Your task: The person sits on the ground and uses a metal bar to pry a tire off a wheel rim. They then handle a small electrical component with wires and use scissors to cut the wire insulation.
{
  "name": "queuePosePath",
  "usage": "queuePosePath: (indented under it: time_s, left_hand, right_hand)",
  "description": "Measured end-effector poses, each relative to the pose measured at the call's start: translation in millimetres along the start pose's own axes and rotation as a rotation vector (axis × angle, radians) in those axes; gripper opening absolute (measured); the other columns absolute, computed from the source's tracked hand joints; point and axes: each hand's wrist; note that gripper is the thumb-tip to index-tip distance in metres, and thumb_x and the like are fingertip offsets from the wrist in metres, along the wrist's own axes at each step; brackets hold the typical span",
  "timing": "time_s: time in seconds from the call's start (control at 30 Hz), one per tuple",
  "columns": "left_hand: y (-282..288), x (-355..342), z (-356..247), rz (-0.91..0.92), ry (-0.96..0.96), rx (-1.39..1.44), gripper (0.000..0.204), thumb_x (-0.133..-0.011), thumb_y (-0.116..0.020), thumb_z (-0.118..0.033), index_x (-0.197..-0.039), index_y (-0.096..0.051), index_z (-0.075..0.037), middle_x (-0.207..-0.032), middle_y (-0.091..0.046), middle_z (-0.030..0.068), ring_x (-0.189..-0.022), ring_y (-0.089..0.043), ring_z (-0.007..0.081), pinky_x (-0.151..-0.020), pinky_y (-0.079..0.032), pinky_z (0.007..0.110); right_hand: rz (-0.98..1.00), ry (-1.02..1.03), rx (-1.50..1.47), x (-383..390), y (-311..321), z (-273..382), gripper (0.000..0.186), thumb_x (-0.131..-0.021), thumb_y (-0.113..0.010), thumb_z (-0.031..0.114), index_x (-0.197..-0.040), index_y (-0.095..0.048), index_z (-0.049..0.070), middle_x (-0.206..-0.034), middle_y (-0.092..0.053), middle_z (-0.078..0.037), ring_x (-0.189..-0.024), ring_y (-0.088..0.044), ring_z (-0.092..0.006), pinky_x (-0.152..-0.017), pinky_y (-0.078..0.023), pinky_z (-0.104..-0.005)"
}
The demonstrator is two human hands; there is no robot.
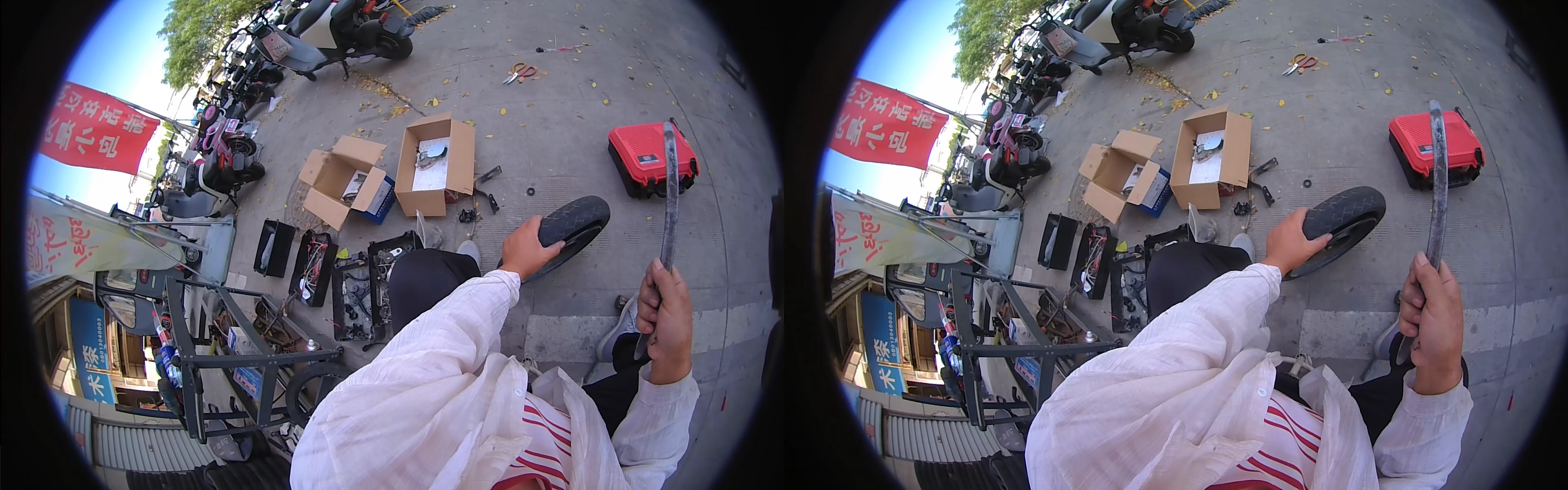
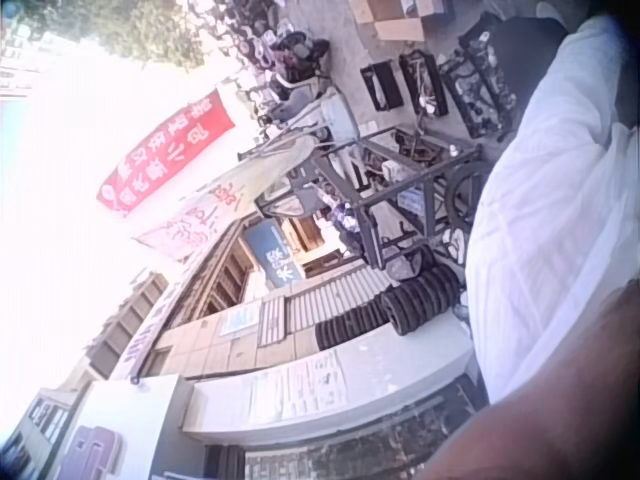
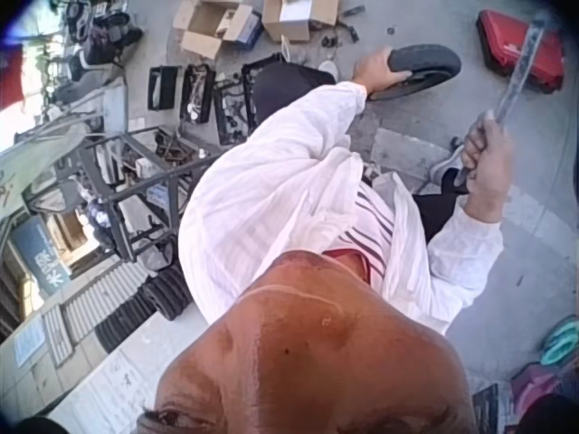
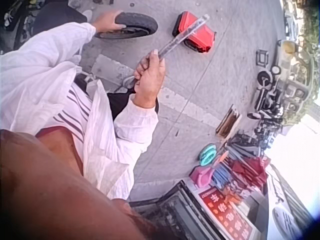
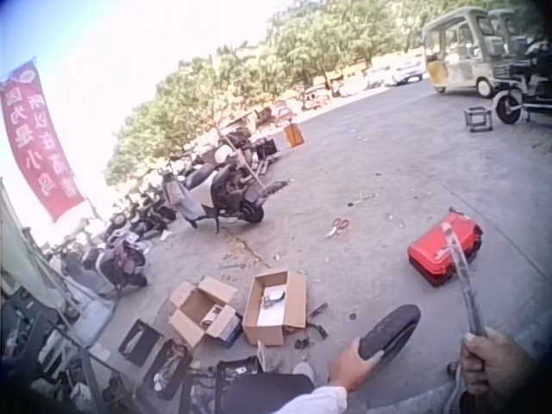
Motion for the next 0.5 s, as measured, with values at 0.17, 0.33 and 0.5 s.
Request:
queuePosePath:
  time_s: [0.17, 0.33, 0.5]
  left_hand:
    - [-2.0, -1.2, 1.7, -0.001, 0.004, 0.038, 0.067, -0.073, -0.074, -0.046, -0.122, -0.055, -0.004, -0.112, -0.064, 0.0183, -0.102, -0.063, 0.0354, -0.085, -0.049, 0.042]
    - [-3.4, -1.1, 1.4, -0.023, -0.003, 0.023, 0.069, -0.073, -0.075, -0.048, -0.123, -0.055, -0.005, -0.112, -0.065, 0.0184, -0.101, -0.063, 0.0351, -0.085, -0.049, 0.041]
    - [-2.4, -2.2, -1.1, -0.001, 0.014, 0.016, 0.07, -0.072, -0.075, -0.048, -0.124, -0.055, -0.005, -0.113, -0.064, 0.0184, -0.102, -0.063, 0.0353, -0.086, -0.049, 0.041]
  right_hand:
    - [0.004, 0.0, 0.026, 1.5, -1.3, 1.8, 0.023, -0.099, -0.052, 0.027, -0.083, -0.045, 0.013, -0.061, -0.036, 0.007, -0.044, -0.027, -0.0001, -0.037, -0.024, -0.017]
    - [-0.001, -0.014, 0.058, 2.3, -4.0, 3.0, 0.023, -0.099, -0.053, 0.028, -0.084, -0.045, 0.012, -0.061, -0.037, 0.007, -0.045, -0.027, 0.0, -0.038, -0.024, -0.0176]
    - [0.003, -0.022, 0.077, 2.9, -3.5, 4.1, 0.023, -0.099, -0.053, 0.028, -0.084, -0.045, 0.012, -0.061, -0.037, 0.007, -0.044, -0.028, 0.0002, -0.038, -0.024, -0.0177]
Point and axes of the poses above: each hand's wrist, its own x-axis away from the middle knuckle, its own y-axis out of the back of the hand, z = x × y
